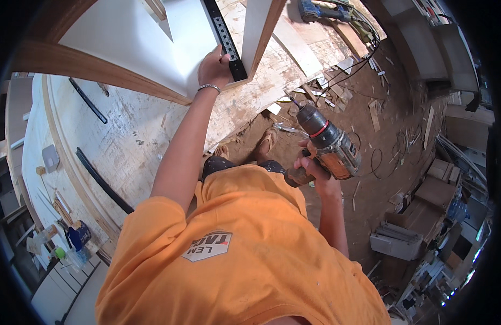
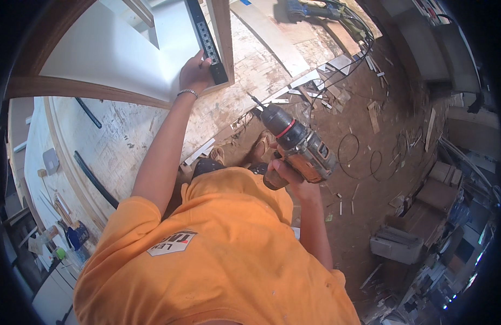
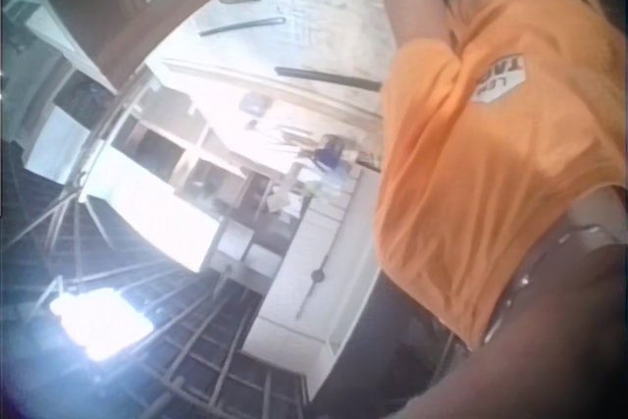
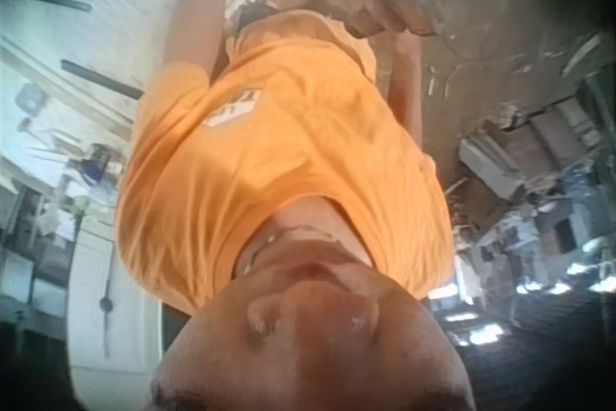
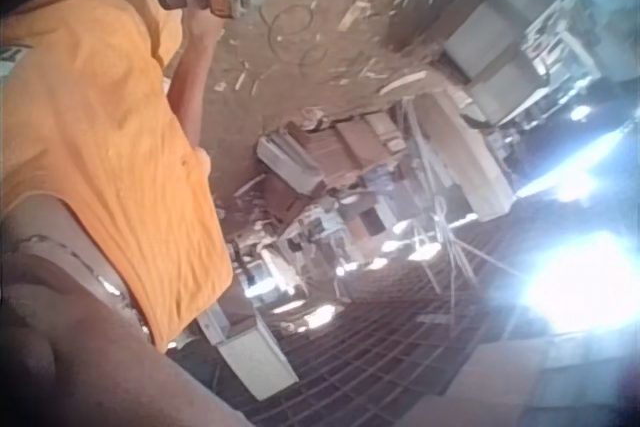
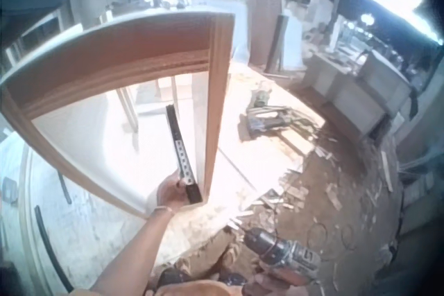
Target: The person retrieves metal drawer slides from a cabinet, positions one on the side of a wooden drawer box, and attaches it using a power drill.
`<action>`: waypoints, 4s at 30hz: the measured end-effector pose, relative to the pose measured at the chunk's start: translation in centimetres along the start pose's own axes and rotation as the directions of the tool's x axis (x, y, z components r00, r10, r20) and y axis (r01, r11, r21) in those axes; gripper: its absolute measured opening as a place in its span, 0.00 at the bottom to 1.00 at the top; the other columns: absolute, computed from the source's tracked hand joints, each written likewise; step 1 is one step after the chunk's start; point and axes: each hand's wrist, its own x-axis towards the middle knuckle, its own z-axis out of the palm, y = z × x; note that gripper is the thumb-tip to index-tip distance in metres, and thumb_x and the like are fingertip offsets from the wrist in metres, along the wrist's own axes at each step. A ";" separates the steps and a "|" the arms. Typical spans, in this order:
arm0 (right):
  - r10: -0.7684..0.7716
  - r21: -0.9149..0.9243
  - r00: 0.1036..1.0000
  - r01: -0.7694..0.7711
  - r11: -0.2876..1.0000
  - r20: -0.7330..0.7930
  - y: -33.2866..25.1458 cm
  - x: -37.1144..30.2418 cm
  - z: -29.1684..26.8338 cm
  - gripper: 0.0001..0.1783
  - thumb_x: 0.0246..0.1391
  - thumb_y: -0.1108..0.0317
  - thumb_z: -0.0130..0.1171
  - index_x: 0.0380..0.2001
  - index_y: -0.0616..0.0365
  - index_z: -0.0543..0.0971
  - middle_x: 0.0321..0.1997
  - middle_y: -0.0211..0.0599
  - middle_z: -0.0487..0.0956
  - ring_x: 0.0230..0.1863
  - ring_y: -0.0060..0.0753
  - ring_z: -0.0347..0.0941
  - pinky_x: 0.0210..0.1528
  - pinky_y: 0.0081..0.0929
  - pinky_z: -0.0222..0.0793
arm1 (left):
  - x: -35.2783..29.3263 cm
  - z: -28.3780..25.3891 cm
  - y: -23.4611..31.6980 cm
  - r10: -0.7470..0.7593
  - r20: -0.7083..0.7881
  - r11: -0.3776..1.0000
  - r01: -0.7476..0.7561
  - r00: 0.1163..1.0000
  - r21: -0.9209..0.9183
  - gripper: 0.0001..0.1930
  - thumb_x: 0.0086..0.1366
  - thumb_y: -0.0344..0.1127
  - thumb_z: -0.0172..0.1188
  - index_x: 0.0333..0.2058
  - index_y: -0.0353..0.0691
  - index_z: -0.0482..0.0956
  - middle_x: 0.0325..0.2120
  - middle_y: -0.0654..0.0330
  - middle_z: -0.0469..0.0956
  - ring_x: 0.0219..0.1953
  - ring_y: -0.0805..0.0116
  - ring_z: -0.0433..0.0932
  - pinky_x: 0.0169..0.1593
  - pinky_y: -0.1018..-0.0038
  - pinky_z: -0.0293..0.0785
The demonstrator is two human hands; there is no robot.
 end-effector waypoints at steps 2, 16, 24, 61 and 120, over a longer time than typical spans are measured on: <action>-0.007 -0.012 1.000 0.007 1.000 -0.003 0.3 0.1 0.0 0.27 0.48 0.68 0.68 0.51 0.65 0.72 0.30 0.34 0.77 0.34 0.28 0.76 0.39 0.28 0.72 | -0.2 -0.2 0.7 -0.037 0.008 0.999 0.037 0.999 -0.004 0.23 0.67 0.41 0.56 0.58 0.38 0.74 0.43 0.46 0.81 0.48 0.48 0.78 0.52 0.59 0.72; -0.034 -0.022 0.995 0.037 0.999 0.091 0.5 1.1 0.0 0.24 0.52 0.78 0.64 0.54 0.61 0.73 0.48 0.36 0.79 0.35 0.25 0.78 0.37 0.28 0.74 | 0.0 0.1 0.0 -0.039 -0.011 0.999 0.040 0.999 0.021 0.27 0.68 0.47 0.54 0.62 0.42 0.71 0.41 0.50 0.82 0.47 0.55 0.79 0.53 0.64 0.72; -0.012 -0.341 1.000 0.004 0.940 -0.021 -6.1 3.2 6.4 0.19 0.48 0.74 0.62 0.45 0.65 0.77 0.39 0.35 0.79 0.27 0.25 0.76 0.31 0.25 0.70 | -0.1 -1.1 0.6 -0.081 0.068 0.996 0.083 0.994 -0.026 0.27 0.67 0.46 0.56 0.61 0.41 0.72 0.40 0.49 0.83 0.45 0.55 0.81 0.51 0.65 0.74; 0.136 -0.869 0.966 -0.256 0.424 -0.219 -5.0 19.5 15.3 0.21 0.44 0.58 0.62 0.36 0.65 0.83 0.33 0.42 0.84 0.36 0.37 0.83 0.37 0.33 0.78 | 0.5 -4.0 0.4 0.012 0.212 0.994 0.011 0.977 -0.108 0.27 0.64 0.42 0.62 0.60 0.40 0.73 0.53 0.47 0.78 0.56 0.52 0.76 0.59 0.64 0.71; 0.139 -0.916 0.983 -0.164 0.367 -0.121 -7.1 17.5 16.6 0.14 0.45 0.63 0.63 0.28 0.65 0.78 0.22 0.39 0.77 0.18 0.32 0.75 0.20 0.31 0.73 | 1.5 -2.2 -1.0 0.042 0.203 0.996 -0.026 0.978 -0.080 0.29 0.64 0.44 0.62 0.60 0.35 0.72 0.52 0.46 0.78 0.56 0.52 0.76 0.60 0.65 0.71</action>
